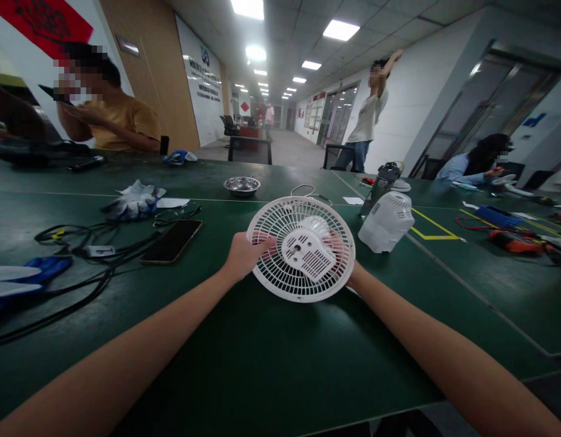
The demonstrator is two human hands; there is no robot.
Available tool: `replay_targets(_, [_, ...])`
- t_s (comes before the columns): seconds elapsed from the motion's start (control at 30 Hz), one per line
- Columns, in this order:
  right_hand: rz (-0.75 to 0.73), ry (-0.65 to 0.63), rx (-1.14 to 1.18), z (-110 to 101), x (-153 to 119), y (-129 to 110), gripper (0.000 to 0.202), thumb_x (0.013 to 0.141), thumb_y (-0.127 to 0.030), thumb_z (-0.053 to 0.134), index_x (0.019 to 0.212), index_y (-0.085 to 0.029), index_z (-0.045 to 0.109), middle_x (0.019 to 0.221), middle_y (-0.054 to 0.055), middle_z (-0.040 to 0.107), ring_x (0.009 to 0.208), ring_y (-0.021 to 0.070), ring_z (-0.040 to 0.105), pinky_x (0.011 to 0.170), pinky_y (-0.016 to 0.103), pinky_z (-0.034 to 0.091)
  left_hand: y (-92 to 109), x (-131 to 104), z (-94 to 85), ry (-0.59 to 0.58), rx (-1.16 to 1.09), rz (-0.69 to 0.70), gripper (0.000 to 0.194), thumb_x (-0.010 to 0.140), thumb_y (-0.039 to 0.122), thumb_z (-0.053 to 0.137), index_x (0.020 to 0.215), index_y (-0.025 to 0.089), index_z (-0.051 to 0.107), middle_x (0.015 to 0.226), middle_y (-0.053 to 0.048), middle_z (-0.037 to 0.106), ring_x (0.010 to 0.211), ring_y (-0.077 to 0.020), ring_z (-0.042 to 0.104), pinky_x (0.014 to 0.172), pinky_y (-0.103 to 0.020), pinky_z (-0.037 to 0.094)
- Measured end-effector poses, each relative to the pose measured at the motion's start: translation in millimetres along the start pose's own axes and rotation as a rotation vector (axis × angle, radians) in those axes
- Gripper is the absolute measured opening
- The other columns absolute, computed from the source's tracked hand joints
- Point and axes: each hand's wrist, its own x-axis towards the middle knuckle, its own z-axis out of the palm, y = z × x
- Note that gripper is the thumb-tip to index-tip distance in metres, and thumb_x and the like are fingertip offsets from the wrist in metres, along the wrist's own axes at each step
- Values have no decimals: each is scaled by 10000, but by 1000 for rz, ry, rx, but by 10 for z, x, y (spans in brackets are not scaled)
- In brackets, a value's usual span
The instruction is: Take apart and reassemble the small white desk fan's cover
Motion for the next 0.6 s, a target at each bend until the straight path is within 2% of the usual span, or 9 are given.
replay_targets(0.07, [-135,188,-202,-135,58,-66,769,727,-470,745,1411,-321,428,1043,33,716,893,267,693,867,471,561,13,-16,11,-6,19,24,214,802,294,772,939,132,746,866,-78,785,754,-224,758,674,-354,637])
replay_targets(0.13, [-257,347,-539,-314,85,-172,839,715,-499,742,1447,-311,377,1037,38,693,902,283,675,890,498,538,21,-30,15,-3,32,32,211,810,294,764,939,129,744,855,-77,783,746,-228,758,660,-355,636])
replay_targets(0.23, [-376,501,-1088,-573,89,-299,772,710,-452,753,1397,-266,453,1117,95,644,1021,343,629,961,550,477,20,-38,15,16,50,-1,187,813,271,757,931,128,740,818,-72,778,721,-231,755,641,-357,632])
replay_targets(0.3, [-399,554,-1310,-689,95,-311,726,727,-393,740,1385,-237,474,1187,140,593,1074,363,602,965,545,467,16,-29,14,31,38,-46,171,811,250,755,927,125,740,816,-74,778,716,-230,752,636,-354,628])
replay_targets(0.47, [-322,538,-1516,-754,148,-242,655,752,-334,713,1363,-247,495,1219,150,512,999,325,604,893,491,499,-15,19,-8,101,-8,-146,174,773,223,787,895,107,742,803,-90,776,700,-232,746,642,-351,621])
replay_targets(0.53, [-439,544,-1544,-754,156,-299,563,778,-335,687,1309,-230,529,1235,152,494,1084,333,568,957,504,467,-45,36,-27,106,-28,-176,199,764,233,795,909,107,743,820,-99,780,721,-243,751,654,-359,624])
replay_targets(0.6, [-643,617,-1543,-789,142,-421,490,799,-334,656,1261,-218,542,1286,156,465,1225,349,487,1057,539,387,-81,50,-52,101,-45,-188,211,764,245,795,920,112,743,850,-105,784,752,-250,757,676,-363,627])
